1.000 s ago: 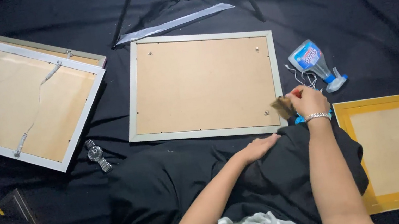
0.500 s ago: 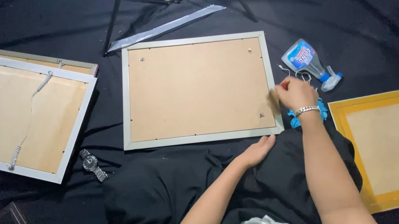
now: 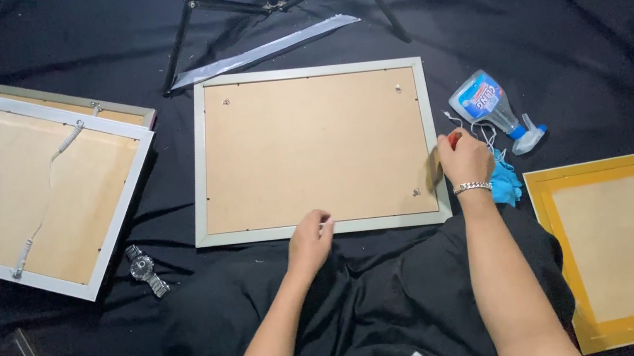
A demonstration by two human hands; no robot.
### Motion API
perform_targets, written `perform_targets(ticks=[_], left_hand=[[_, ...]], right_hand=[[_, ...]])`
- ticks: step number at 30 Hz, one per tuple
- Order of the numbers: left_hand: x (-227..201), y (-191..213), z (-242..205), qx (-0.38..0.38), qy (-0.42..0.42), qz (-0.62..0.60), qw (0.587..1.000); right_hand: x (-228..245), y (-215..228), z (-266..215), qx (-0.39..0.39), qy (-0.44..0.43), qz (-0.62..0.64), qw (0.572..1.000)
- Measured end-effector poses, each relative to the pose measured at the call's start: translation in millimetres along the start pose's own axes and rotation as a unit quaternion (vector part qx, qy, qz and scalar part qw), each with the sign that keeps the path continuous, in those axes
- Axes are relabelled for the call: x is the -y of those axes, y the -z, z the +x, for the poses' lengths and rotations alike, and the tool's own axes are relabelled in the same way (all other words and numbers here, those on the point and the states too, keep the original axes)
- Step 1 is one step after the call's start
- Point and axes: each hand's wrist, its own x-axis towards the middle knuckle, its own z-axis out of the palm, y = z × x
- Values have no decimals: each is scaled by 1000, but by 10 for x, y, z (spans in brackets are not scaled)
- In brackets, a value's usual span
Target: Disassembling a photo frame by cleaning the back, prying up metal tabs with a utility knife, and removing the backing board and paper.
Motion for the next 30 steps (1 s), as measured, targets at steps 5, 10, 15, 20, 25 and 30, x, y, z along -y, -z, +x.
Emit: perform_targets(ticks=[5,10,15,20,25,30], left_hand=[[157,-121,63,-112,65,-56,990],[358,-237,220,-129,75,-61,987],[438,-261,301,-133,99,-95,982],[530,-283,343,-136,133,-125,974],[536,-276,365,-157,136,-142,968],[405,98,359,-207,140,-175,952]], right_hand=[[356,328,-175,-126,61,116,983],[115,-121,110,-86,0,48,995],[287,51,51,-171,91,140,971],[52,-311,271,-159,24,63,985],[200,-135,274,-219,54,154,962],[53,-308,368,-199,40,142,969]])
